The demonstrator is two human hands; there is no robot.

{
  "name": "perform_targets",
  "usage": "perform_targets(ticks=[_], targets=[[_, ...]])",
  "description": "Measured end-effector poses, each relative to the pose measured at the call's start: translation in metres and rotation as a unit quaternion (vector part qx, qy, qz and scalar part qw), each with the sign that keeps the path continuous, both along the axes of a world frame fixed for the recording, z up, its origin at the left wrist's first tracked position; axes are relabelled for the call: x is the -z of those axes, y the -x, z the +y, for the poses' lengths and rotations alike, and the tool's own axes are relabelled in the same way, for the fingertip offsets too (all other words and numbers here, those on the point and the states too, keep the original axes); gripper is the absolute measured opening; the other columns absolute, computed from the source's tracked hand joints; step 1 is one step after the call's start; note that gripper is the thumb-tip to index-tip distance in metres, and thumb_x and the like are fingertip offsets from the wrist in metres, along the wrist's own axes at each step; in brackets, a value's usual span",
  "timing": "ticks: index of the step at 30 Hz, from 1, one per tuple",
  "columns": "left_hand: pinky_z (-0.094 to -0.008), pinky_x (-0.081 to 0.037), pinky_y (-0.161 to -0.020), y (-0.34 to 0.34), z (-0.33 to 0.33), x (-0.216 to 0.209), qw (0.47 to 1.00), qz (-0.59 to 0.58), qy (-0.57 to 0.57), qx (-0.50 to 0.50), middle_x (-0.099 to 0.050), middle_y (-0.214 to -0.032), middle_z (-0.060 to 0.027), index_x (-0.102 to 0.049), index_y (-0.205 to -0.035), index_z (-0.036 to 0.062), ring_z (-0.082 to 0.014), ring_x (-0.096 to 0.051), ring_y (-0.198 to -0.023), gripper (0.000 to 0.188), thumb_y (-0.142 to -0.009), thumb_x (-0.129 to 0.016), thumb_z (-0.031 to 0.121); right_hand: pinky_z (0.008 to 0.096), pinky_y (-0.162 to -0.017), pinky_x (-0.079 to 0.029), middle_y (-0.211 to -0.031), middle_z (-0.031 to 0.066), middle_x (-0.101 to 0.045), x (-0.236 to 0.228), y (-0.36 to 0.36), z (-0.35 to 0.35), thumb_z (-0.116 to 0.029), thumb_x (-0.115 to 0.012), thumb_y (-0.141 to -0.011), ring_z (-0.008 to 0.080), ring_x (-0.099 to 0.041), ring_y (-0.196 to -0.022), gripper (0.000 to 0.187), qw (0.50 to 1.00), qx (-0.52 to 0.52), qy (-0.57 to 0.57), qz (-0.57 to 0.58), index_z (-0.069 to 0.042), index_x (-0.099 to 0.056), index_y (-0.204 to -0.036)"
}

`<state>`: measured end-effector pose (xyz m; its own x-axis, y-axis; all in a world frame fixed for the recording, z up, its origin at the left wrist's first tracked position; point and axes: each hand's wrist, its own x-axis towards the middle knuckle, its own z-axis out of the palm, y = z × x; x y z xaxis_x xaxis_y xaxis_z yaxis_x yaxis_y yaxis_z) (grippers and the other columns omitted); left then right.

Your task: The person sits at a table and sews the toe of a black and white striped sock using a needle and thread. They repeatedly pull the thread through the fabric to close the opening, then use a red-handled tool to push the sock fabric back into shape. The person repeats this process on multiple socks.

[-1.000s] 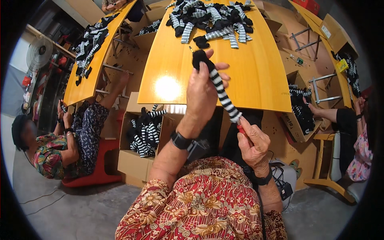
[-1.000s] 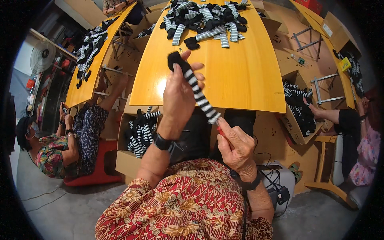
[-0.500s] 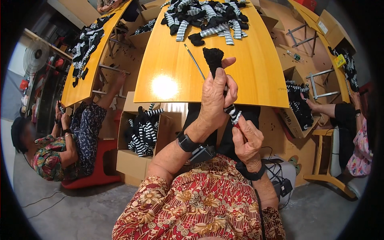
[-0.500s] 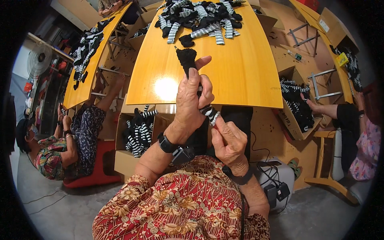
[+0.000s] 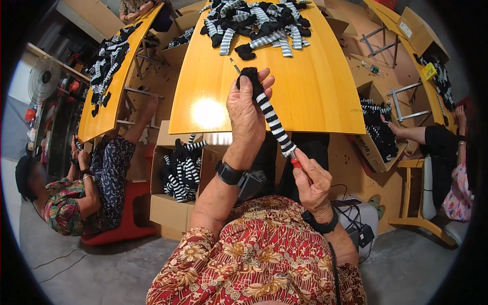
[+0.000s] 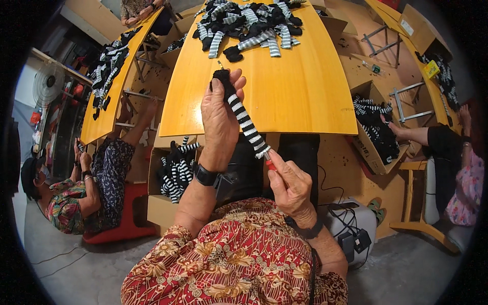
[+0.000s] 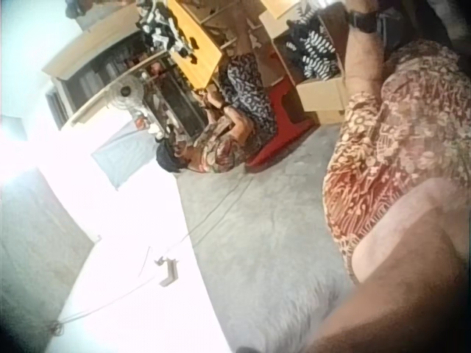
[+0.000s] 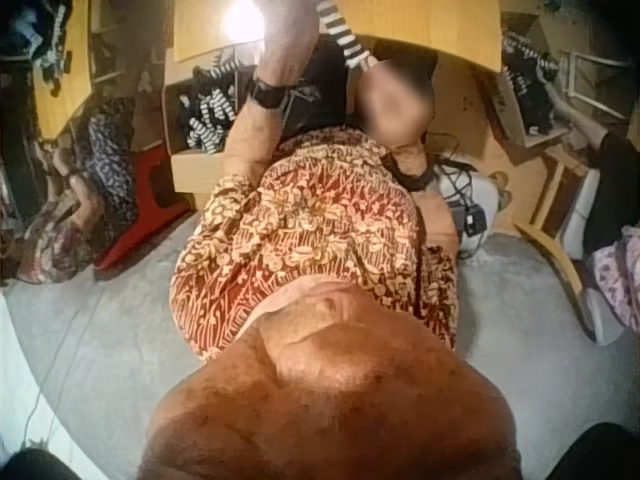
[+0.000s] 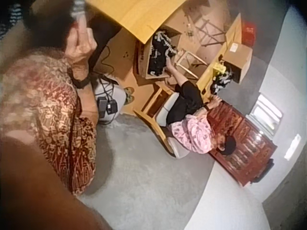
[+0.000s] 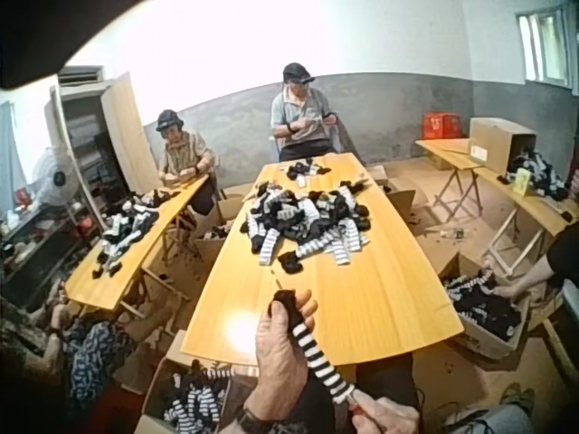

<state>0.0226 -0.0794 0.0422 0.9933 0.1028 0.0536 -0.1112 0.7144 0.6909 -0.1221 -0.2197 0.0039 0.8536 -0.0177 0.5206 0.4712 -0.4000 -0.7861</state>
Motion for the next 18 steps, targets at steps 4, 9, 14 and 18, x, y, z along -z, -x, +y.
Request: perform_targets(ticks=[4,9,14,18], targets=[[-0.0255,-0.055,-0.075,0.004,-0.016,0.009,0.999,-0.021,-0.031,0.009,-0.065,-0.112,-0.015,-0.053,-0.116,0.0013,-0.0184,-0.067,-0.092,0.03,-0.1,-0.05,0.027,0.0283,-0.053,-0.044,-0.073,0.01,-0.057,0.0,-0.011,0.008,0.002,-0.057,-0.087,0.0163,-0.054,-0.059,0.033,0.999,0.035,-0.028,-0.012,0.007,-0.059,-0.12],[-0.0227,-0.052,-0.07,-0.007,-0.017,0.018,0.995,-0.036,-0.082,-0.038,-0.068,-0.093,-0.008,-0.058,-0.105,0.0027,-0.0134,-0.065,-0.08,0.02,-0.097,-0.056,0.02,0.0294,-0.053,-0.045,-0.075,0.0112,-0.059,0.003,-0.009,0.004,0.003,-0.058,-0.086,0.0176,-0.056,-0.06,0.033,0.997,0.052,-0.048,-0.005,0.006,-0.06,-0.119],[-0.0203,-0.046,-0.064,0.007,-0.02,0.029,0.945,-0.116,-0.282,-0.123,-0.061,-0.08,0.0017,-0.06,-0.095,0.002,-0.0044,-0.054,-0.069,0.009,-0.094,-0.061,0.011,0.0333,-0.052,-0.045,-0.07,0.0117,-0.053,-0.008,-0.024,0.007,0.004,-0.062,-0.082,0.0251,-0.056,-0.056,0.036,0.991,0.107,0.072,-0.036,0.003,-0.061,-0.118],[-0.0211,-0.049,-0.064,0.01,-0.014,0.027,0.964,-0.089,-0.246,-0.042,-0.061,-0.081,0.0008,-0.058,-0.104,0.0013,-0.0061,-0.058,-0.072,0.016,-0.094,-0.061,0.013,0.0344,-0.052,-0.046,-0.068,0.0101,-0.053,-0.001,-0.027,0.004,0.003,-0.066,-0.078,0.0244,-0.055,-0.056,0.039,0.988,0.107,0.091,-0.065,0.001,-0.062,-0.117]])
